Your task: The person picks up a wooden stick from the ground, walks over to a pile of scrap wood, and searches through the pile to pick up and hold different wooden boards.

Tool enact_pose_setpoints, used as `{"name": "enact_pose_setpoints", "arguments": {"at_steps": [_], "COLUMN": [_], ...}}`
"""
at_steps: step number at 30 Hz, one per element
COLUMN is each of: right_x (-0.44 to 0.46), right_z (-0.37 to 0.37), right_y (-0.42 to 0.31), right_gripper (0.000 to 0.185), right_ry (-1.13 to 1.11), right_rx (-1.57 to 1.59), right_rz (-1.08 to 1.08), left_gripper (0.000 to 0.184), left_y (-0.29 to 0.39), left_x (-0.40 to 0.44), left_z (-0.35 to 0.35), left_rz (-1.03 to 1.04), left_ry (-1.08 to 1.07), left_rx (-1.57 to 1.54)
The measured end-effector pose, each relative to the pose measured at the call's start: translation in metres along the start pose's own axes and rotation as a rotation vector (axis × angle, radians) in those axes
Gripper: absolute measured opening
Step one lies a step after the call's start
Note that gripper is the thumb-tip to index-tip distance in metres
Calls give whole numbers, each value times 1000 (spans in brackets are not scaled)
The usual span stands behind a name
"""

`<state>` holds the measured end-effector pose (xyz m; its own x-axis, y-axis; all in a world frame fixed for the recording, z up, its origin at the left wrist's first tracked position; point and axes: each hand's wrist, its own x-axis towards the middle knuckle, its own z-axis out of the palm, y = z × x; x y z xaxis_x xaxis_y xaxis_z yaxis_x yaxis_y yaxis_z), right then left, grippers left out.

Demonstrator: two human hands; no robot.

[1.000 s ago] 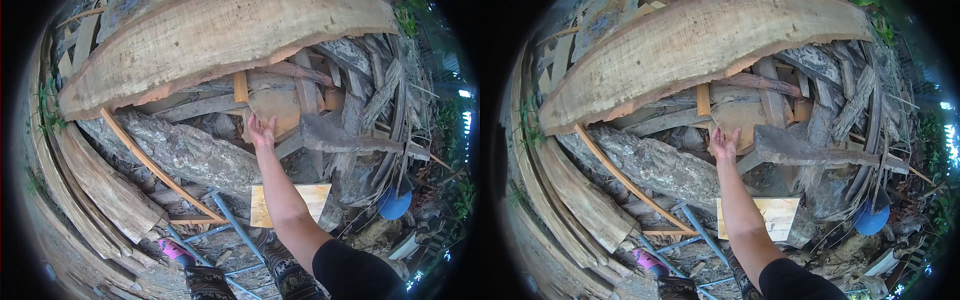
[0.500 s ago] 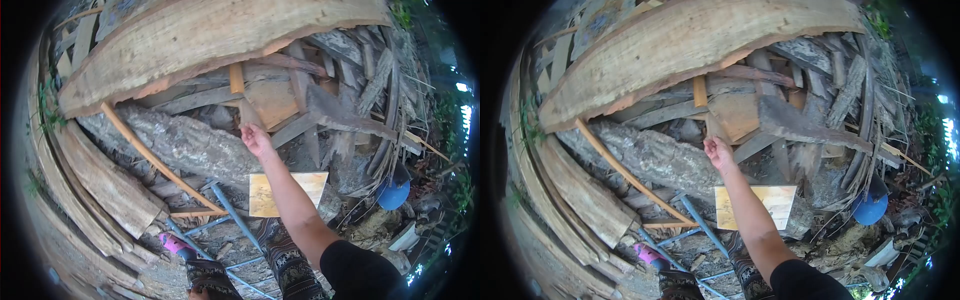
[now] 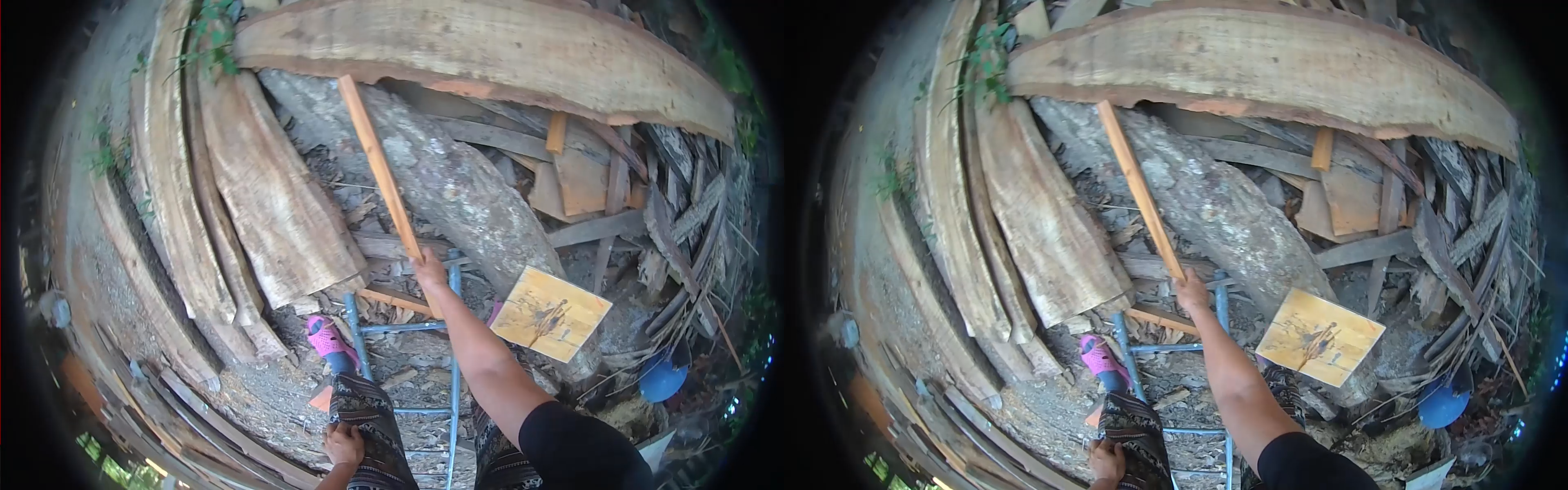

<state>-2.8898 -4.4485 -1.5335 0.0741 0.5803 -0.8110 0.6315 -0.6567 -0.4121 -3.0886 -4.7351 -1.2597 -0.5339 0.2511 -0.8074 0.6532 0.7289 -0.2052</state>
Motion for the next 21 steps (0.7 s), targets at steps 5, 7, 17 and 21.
{"name": "enact_pose_setpoints", "arguments": {"at_steps": [5, 7, 17, 21], "right_x": [-46, -93, -262, -290], "right_z": [-4, -37, -191, -227], "right_y": [21, -2, -14, 11], "right_gripper": [22, 20, 44, 44], "right_ry": [125, 192, 190, 105], "right_rx": [16, -71, -432, -478], "right_rz": [-217, -287, -145, -159], "left_gripper": [20, 25, 51, 56], "left_y": [-14, -22, -45, -33], "left_x": [3, 5, -10, -50], "left_z": [-20, -26, -26, -28], "left_rz": [27, 13, 230, 273], "left_ry": [-20, -89, -306, -309], "left_rx": [-29, -28, 37, 91]}}
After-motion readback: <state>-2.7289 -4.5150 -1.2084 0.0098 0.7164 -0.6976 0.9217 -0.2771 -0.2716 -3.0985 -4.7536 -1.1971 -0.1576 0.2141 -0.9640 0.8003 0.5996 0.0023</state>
